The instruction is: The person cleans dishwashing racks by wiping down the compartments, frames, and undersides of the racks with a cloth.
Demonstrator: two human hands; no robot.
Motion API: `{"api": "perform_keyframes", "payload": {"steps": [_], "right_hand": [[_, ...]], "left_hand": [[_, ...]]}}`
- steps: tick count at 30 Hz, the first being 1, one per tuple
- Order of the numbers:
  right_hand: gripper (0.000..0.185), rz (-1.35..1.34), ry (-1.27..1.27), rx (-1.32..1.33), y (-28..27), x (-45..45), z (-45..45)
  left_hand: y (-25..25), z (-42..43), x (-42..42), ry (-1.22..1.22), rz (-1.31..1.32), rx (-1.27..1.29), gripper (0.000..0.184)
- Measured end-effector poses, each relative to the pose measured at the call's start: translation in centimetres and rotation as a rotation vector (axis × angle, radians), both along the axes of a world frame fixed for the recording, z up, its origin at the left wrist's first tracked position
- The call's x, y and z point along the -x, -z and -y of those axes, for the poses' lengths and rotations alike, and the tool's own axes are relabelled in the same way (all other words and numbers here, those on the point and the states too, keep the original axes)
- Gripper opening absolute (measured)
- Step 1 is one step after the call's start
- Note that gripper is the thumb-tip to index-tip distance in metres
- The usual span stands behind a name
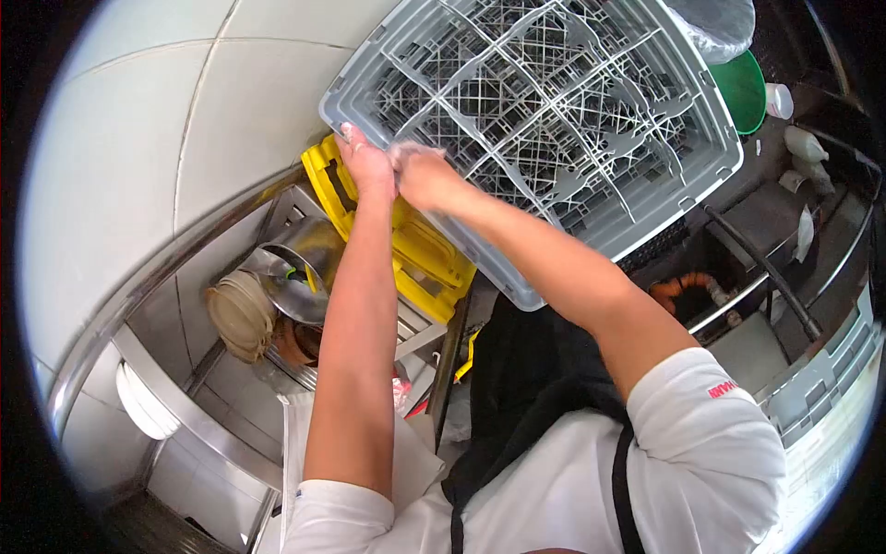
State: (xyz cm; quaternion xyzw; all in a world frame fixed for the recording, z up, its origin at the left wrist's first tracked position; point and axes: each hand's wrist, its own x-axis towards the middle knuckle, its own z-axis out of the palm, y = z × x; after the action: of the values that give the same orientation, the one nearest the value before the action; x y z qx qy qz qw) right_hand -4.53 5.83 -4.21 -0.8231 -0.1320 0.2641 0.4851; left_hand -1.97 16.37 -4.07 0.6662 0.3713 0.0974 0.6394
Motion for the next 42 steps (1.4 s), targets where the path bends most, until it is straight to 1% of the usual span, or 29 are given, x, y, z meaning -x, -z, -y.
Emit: {"api": "perform_keyframes", "payload": {"steps": [2, 3, 4, 6, 8, 11, 12, 14, 16, 17, 19, 20, 21, 23, 24, 26, 28, 29, 31, 33, 34, 35, 37, 39, 40, 41, 42], "right_hand": [[0.027, -0.05, -0.063, -0.014, -0.1, -1.1, -0.3], [0.027, -0.078, -0.097, -0.021, -0.2, -1.5, -0.4], [0.029, -0.091, -0.343, 0.223, -0.7, -1.9, 0.8], [0.03, 0.054, -0.497, 0.269, -1.6, -1.1, 3.3], [0.032, 0.002, -0.628, 0.317, -2.8, -1.4, 3.5], [0.032, -0.296, -0.165, -0.12, -2.3, -2.7, 1.5], [0.029, -0.434, -0.119, -0.028, -4.9, -3.8, 1.6], [0.028, -0.214, -0.248, 0.084, -3.0, -2.9, 1.4], [0.027, -0.039, -0.412, 0.189, -1.6, -0.6, 2.5], [0.027, -0.047, -0.419, 0.22, -1.5, -0.2, 2.8], [0.028, -0.06, -0.439, 0.278, -4.0, -0.5, 3.5], [0.029, -0.253, -0.378, 0.265, -5.2, -1.2, 3.3], [0.027, -0.167, -0.292, 0.189, -5.0, -1.2, 2.8], [0.024, -0.007, -0.123, 0.043, -2.7, -0.5, 1.7], [0.022, 0.047, -0.105, 0.098, -2.7, -0.8, 1.3], [0.023, -0.095, -0.083, -0.087, -1.2, -1.3, 3.4], [0.021, -0.214, -0.056, -0.257, -2.9, -2.3, 6.7], [0.02, -0.269, -0.042, -0.335, -4.0, -2.5, 8.4], [0.022, -0.17, -0.029, -0.163, -8.7, -3.0, 12.6], [0.022, 0.1, 0.092, -0.235, -8.5, -1.6, 14.9], [0.022, 0.161, 0.095, -0.138, -9.1, -0.6, 15.6], [0.022, 0.036, -0.011, -0.006, -10.0, 0.1, 16.1], [0.027, -0.102, -0.141, 0.035, -7.8, 2.7, 14.4], [0.025, -0.165, -0.028, 0.088, -2.2, 6.4, 8.6], [0.023, -0.171, 0.073, 0.015, -0.8, 8.3, 6.3], [0.027, -0.174, 0.173, -0.06, -0.5, 9.6, 5.0], [0.028, -0.213, 0.043, 0.009, -1.6, 9.3, 5.9]], "left_hand": [[-0.5, 0.4, -0.2, -0.028, 0.003, 0.051, 0.046], [0.1, -0.1, -0.2, -0.015, 0.006, 0.009, 0.046], [0.8, -0.6, 0.2, -0.001, 0.001, -0.031, 0.045], [1.5, -0.8, -0.1, -0.004, 0.0, -0.074, 0.044], [1.1, -0.5, -0.1, -0.038, -0.031, -0.089, 0.043], [0.5, -0.3, -0.1, 0.005, 0.004, -0.011, 0.044], [-0.3, 0.4, 0.0, -0.02, -0.02, -0.032, 0.044], [-2.2, 1.7, -0.5, -0.071, -0.064, -0.08, 0.043], [-0.2, 0.1, 0.0, 0.001, -0.043, -0.139, 0.044], [0.9, -0.5, -0.1, 0.036, -0.021, -0.164, 0.044], [0.8, -0.4, -0.3, 0.023, -0.016, -0.185, 0.042], [0.7, -0.4, -0.4, 0.026, -0.024, -0.189, 0.041], [0.7, -0.5, -0.3, 0.031, -0.035, -0.192, 0.041], [1.1, -0.9, -0.1, 0.044, -0.055, -0.177, 0.04], [0.9, -0.9, -0.3, 0.053, -0.062, -0.171, 0.039], [0.9, -0.9, -0.2, 0.053, -0.035, -0.168, 0.038], [1.4, -1.0, -0.2, 0.055, -0.009, -0.209, 0.037], [1.6, -1.6, -0.3, 0.075, -0.049, -0.207, 0.038], [1.9, -2.2, -0.3, 0.111, -0.087, -0.252, 0.041], [1.0, -1.1, -0.4, 0.074, -0.097, -0.271, 0.042], [0.7, -0.8, -0.4, 0.058, -0.099, -0.283, 0.043], [0.6, -0.7, -0.4, 0.057, -0.095, -0.281, 0.043], [0.8, -0.8, -0.5, 0.057, -0.084, -0.275, 0.044], [0.6, -0.7, -0.4, 0.059, -0.098, -0.25, 0.046], [1.0, -1.3, -0.3, 0.06, -0.1, -0.218, 0.046], [1.2, -1.5, -0.5, 0.062, -0.101, -0.188, 0.046], [0.9, -1.1, -0.4, 0.075, -0.092, -0.244, 0.047]]}}
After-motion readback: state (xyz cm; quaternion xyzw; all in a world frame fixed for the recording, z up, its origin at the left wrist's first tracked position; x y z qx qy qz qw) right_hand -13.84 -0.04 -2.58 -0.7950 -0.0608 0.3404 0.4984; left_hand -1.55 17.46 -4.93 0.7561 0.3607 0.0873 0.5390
